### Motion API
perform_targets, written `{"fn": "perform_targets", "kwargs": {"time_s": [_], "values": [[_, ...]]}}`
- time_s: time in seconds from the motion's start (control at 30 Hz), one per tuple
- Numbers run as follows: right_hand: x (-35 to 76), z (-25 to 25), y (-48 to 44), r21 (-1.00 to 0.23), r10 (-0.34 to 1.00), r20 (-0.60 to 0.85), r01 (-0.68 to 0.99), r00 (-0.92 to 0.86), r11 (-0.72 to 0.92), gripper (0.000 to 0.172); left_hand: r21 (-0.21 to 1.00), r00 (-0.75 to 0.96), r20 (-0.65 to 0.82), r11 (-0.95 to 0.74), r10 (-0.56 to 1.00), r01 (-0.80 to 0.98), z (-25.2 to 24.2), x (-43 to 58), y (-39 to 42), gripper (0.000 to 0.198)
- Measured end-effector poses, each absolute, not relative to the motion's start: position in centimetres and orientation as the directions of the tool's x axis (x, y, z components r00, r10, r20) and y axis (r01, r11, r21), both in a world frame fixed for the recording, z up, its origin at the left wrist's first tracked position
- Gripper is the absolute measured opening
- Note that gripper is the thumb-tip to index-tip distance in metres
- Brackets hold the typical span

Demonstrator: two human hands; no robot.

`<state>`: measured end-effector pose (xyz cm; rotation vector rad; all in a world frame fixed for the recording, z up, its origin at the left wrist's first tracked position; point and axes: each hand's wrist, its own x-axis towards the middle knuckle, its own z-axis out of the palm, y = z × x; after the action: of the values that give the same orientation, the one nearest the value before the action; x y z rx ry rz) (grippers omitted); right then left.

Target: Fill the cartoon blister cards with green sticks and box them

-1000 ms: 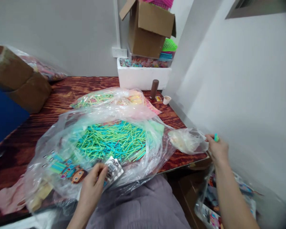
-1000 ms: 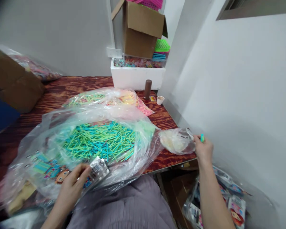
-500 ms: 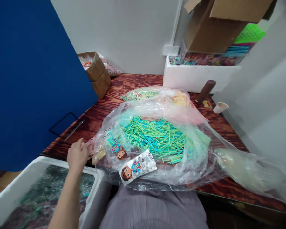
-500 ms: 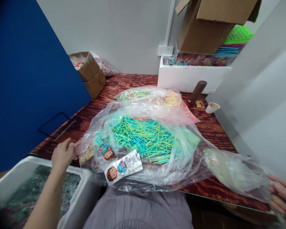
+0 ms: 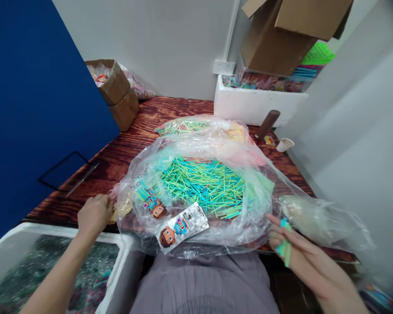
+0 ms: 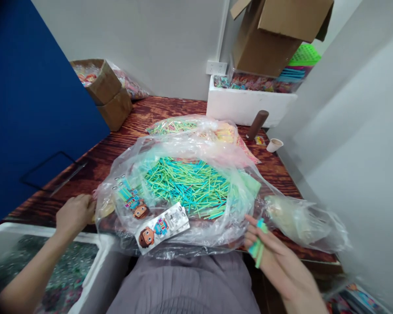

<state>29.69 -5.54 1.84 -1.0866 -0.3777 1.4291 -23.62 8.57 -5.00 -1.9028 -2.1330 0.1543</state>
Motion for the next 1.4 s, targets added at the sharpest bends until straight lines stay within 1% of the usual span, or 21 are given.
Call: {"fn": "perform_targets", "kwargs": {"time_s": [0.03,0.07,0.1,0.13,0.17,0.2,0.27,0.3,0.33,0.4,0.47,0.57,0.63,0.7,0.77,0.83,0.93,1.03,1.13,1.27,1.4], "values": [[28.3,1.6,-4.7,-0.713,0.882,-0.465,-0.622,0.072,-0.325,0.027,-0.251,-0.102,0.155,0.139,0.983,0.958,-5.1,-23.6,8.6,0.036],[26.9,1.2,-3.8,-0.684,0.876,-0.482,-0.633,0.018,-0.363,0.024,-0.242,-0.109,0.177,0.151,0.978,0.958,-5.2,-23.5,8.7,0.037],[25.5,0.7,-3.0,-0.687,0.887,-0.461,-0.631,-0.005,-0.36,0.021,-0.238,-0.112,0.197,0.158,0.974,0.958,-5.4,-23.5,8.7,0.037],[24.2,0.1,-2.2,-0.727,0.908,-0.417,-0.613,0.034,-0.311,0.02,-0.241,-0.106,0.216,0.158,0.971,0.957,-5.6,-23.4,8.7,0.038],[23.0,-0.7,-1.6,-0.791,0.929,-0.358,-0.56,0.096,-0.247,0.02,-0.249,-0.099,0.232,0.157,0.968,0.956,-5.8,-23.2,8.7,0.039],[21.9,-1.6,-1.0,-0.865,0.942,-0.293,-0.465,0.165,-0.188,0.022,-0.258,-0.086,0.24,0.149,0.967,0.954,-5.9,-23.1,8.6,0.039],[20.3,-3.8,-0.4,-0.969,0.957,-0.182,-0.207,0.225,-0.136,0.025,-0.268,-0.063,0.226,0.125,0.972,0.955,-6.1,-22.9,8.4,0.038],[19.7,-5.0,-0.3,-0.987,0.969,-0.145,-0.094,0.198,-0.128,0.026,-0.267,-0.053,0.21,0.109,0.976,0.958,-6.3,-22.8,8.2,0.037],[19.4,-6.0,-0.4,-0.993,0.973,-0.12,-0.018,0.199,-0.118,0.027,-0.263,-0.043,0.192,0.094,0.98,0.96,-6.4,-22.8,8.1,0.036],[19.3,-7.6,-0.6,-0.991,0.977,-0.099,0.068,0.19,-0.114,0.028,-0.235,-0.038,0.174,0.079,0.984,0.969,-6.8,-23.1,7.9,0.036],[19.5,-8.2,-0.8,-0.988,0.976,-0.09,0.102,0.198,-0.112,0.027,-0.175,-0.058,0.166,0.087,0.984,0.981,-7.1,-23.6,7.8,0.033],[20.1,-7.9,-0.8,-0.988,0.977,-0.057,0.129,0.204,-0.085,0.026,-0.04,-0.108,0.198,0.118,0.974,0.992,-6.7,-23.8,7.5,0.03],[20.3,-7.6,-0.5,-0.99,0.98,-0.046,0.123,0.193,-0.071,0.024,0.095,-0.169,0.33,0.145,0.929,0.985,-5.5,-22.9,6.8,0.034],[20.4,-7.2,0.1,-0.993,0.979,-0.062,0.089,0.195,-0.081,0.024,0.252,-0.261,0.507,0.148,0.822,0.956,-3.7,-21.0,5.6,0.038],[20.3,-6.9,0.9,-0.995,0.972,-0.079,0.048,0.22,-0.092,0.025,0.345,-0.284,0.598,0.078,0.75,0.935,-2.0,-18.4,4.3,0.042],[20.2,-6.6,1.8,-0.995,0.97,-0.08,0.032,0.229,-0.089,0.025,0.376,-0.22,0.638,-0.049,0.738,0.925,-0.9,-15.7,3.2,0.042],[19.7,-6.4,3.1,-0.992,0.979,-0.106,0.049,0.175,-0.117,0.023,0.406,-0.125,0.628,-0.185,0.768,0.895,-0.7,-12.6,2.4,0.038],[18.7,-6.8,3.9,-0.971,0.963,-0.237,0.011,0.131,-0.24,0.024,0.452,-0.071,0.585,-0.253,0.808,0.855,-1.7,-10.3,2.2,0.03],[17.2,-7.5,4.5,-0.948,0.933,-0.317,-0.051,0.168,-0.313,0.025,0.489,0.017,0.537,-0.328,0.843,0.808,-2.8,-8.3,1.9,0.024],[15.3,-8.2,5.7,-0.958,0.923,-0.286,-0.048,0.257,-0.283,0.025,0.502,0.173,0.502,-0.449,0.847,0.739,-3.6,-5.8,1.5,0.02],[14.4,-8.6,6.5,-0.971,0.922,-0.233,-0.022,0.309,-0.238,0.024,0.521,0.226,0.482,-0.485,0.846,0.703,-3.7,-4.3,1.4,0.019]]}}
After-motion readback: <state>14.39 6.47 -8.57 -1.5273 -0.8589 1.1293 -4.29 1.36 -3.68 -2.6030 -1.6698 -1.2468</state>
